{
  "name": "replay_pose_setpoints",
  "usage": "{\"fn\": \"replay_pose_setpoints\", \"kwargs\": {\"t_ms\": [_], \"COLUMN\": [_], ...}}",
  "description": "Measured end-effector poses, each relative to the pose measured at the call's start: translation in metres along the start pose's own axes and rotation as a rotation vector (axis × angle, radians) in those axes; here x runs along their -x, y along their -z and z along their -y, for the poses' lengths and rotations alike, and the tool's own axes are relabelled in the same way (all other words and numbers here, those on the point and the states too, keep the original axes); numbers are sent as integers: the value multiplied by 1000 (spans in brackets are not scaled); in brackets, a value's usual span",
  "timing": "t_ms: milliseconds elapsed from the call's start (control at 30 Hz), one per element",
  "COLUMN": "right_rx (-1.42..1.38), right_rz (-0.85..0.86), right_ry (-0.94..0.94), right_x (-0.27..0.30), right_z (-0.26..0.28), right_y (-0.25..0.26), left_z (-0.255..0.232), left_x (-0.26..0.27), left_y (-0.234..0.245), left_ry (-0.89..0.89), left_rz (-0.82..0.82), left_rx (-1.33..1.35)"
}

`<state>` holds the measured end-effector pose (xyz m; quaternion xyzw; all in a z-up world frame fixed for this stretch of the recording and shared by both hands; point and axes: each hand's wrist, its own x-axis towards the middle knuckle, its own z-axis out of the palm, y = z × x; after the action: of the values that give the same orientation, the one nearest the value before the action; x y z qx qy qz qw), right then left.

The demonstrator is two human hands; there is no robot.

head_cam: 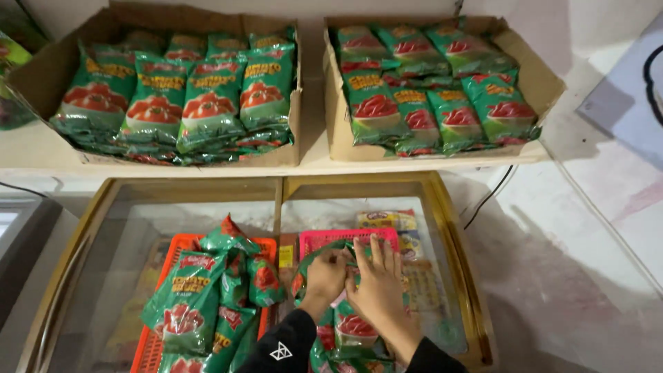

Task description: Wiping sauce packets and placing them into a display box on a shelf.

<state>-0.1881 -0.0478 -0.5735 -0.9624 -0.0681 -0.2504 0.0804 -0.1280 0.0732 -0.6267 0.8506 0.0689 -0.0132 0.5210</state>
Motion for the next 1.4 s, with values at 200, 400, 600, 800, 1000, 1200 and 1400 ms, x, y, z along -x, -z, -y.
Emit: {"fn": "replay_pose_setpoints", "kwargs": {"t_ms": [200,400,600,800,1000,1200,1400], "right_rx": [-400,-439,-389,-430,-622,-1318,-692], "right_rz": [103,212,95,120,-18,-23,196], "right_ry": [52,103,-42,-202,-259,-442,-854], "right_x": [36,65,85,92,77,35,5], "right_z": [-3,-18,-26,-30,-14,-11,-23], "right_y": [-21,-23,-43,-59,-52,-31,-43], "left_z": [29,75,74,76,58,53,-14], "left_x": [20,32,50,40,51,22,24], "left_y": [-20,-42,-59,-69,-57,-57,-7], "left_ry": [259,-220,-119,-48,-44,24,376], "left_rz": [126,-8,87,122,36,61,57], "left_rx": [500,228,-686,-494,-66,534,1262]}}
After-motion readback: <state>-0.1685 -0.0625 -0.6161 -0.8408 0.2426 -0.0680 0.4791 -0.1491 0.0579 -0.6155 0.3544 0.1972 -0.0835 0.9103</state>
